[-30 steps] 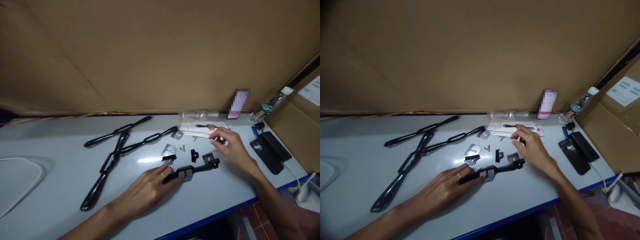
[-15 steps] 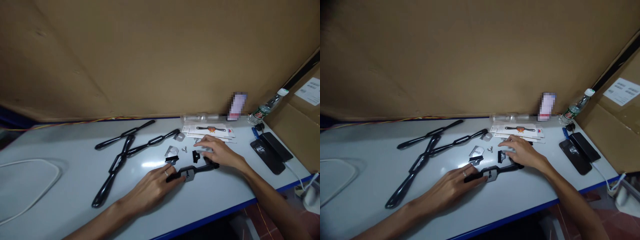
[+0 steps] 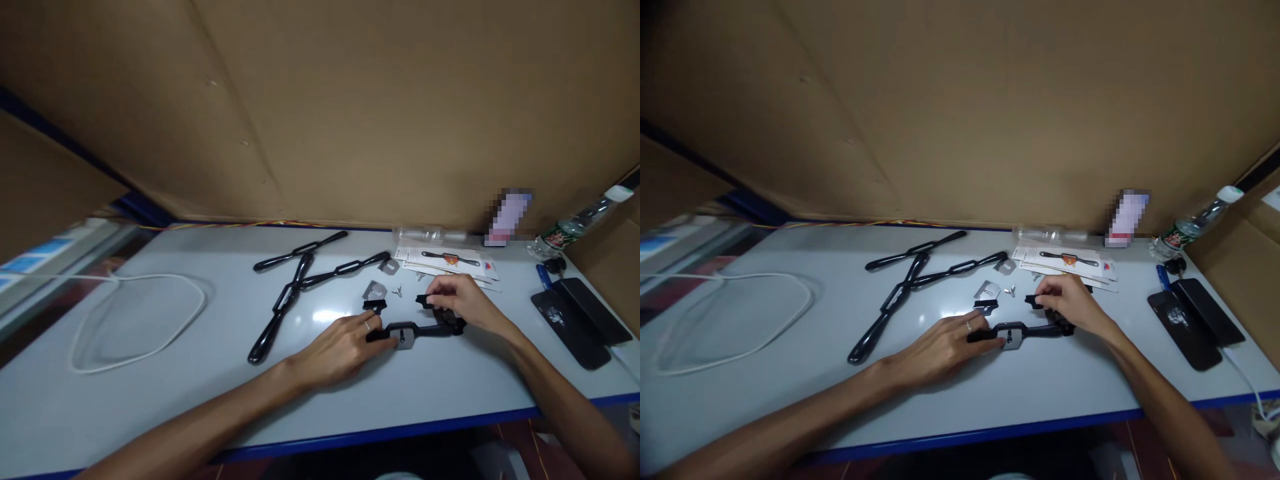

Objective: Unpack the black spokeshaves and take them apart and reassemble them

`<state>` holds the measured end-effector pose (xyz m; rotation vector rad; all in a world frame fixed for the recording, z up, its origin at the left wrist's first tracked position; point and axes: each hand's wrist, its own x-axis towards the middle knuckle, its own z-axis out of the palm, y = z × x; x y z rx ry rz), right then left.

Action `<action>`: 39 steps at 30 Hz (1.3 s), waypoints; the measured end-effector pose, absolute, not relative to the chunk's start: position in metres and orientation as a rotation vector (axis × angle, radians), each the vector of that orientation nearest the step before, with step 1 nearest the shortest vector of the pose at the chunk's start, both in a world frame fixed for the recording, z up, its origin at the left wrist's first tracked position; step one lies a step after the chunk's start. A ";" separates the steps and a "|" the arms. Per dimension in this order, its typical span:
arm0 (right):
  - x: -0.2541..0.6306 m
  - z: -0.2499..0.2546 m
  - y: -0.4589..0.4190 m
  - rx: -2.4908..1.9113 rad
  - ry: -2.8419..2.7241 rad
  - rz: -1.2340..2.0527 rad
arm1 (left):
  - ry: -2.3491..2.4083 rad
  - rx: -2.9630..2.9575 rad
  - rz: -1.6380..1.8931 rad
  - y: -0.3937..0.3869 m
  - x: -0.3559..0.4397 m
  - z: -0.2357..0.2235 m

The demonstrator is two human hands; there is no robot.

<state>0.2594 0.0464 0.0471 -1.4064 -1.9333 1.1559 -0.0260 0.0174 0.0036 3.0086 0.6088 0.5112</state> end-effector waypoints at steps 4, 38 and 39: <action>0.247 0.055 0.033 -1.364 -2.011 1.010 | 0.602 3.011 0.552 0.019 -0.027 0.001; 0.231 0.050 0.004 -1.234 -2.732 0.594 | 0.565 2.961 0.607 0.020 -0.030 0.002; 0.231 0.049 0.004 -1.226 -2.737 0.600 | 0.564 2.955 0.617 0.020 -0.029 0.002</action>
